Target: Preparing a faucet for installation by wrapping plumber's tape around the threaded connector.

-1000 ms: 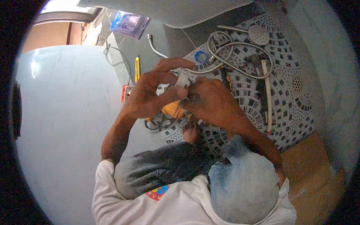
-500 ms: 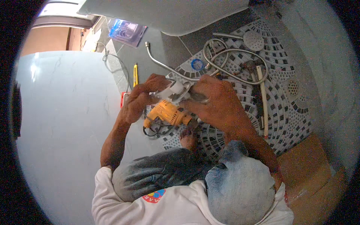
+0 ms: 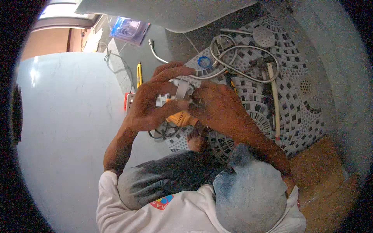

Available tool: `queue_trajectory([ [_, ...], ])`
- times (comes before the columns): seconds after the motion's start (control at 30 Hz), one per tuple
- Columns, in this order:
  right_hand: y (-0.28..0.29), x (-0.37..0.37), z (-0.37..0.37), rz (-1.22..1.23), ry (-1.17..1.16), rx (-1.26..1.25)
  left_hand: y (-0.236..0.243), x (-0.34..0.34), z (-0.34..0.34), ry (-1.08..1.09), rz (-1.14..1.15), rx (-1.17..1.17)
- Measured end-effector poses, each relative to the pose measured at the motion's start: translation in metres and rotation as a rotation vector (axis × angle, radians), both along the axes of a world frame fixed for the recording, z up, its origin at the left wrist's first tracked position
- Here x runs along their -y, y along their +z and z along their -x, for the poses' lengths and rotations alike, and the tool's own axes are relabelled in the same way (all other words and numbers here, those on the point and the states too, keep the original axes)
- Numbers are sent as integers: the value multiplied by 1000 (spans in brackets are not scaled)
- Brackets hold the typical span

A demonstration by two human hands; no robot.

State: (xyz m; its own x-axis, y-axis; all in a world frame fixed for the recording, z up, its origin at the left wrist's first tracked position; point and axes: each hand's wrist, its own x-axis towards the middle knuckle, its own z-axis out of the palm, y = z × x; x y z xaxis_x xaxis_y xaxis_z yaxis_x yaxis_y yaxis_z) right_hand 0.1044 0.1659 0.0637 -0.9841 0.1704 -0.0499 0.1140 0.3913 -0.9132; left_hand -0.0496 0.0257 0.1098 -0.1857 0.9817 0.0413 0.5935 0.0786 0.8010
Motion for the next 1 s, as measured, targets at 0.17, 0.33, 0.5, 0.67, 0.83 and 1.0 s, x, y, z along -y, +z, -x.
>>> queue_trajectory([
  [0.17, 2, -9, 4, -71, -144, 35, 2, 18, 7, 40, 66, 71],
  [0.33, 5, -13, -1, 43, -223, 8, 1, 25, 16, 9, 189, -39],
  [0.5, 14, -9, -5, 25, -138, 16, -20, 25, 26, 41, 134, 97],
  [0.67, 17, -2, -4, 18, -30, -15, -10, 4, 15, 108, 197, 438],
  [0.83, 0, 7, -2, -33, 42, -105, -11, -7, 12, 9, 116, 177],
  [1.0, -3, 1, 1, -25, -39, -164, 0, -2, 3, 9, 68, 100],
])
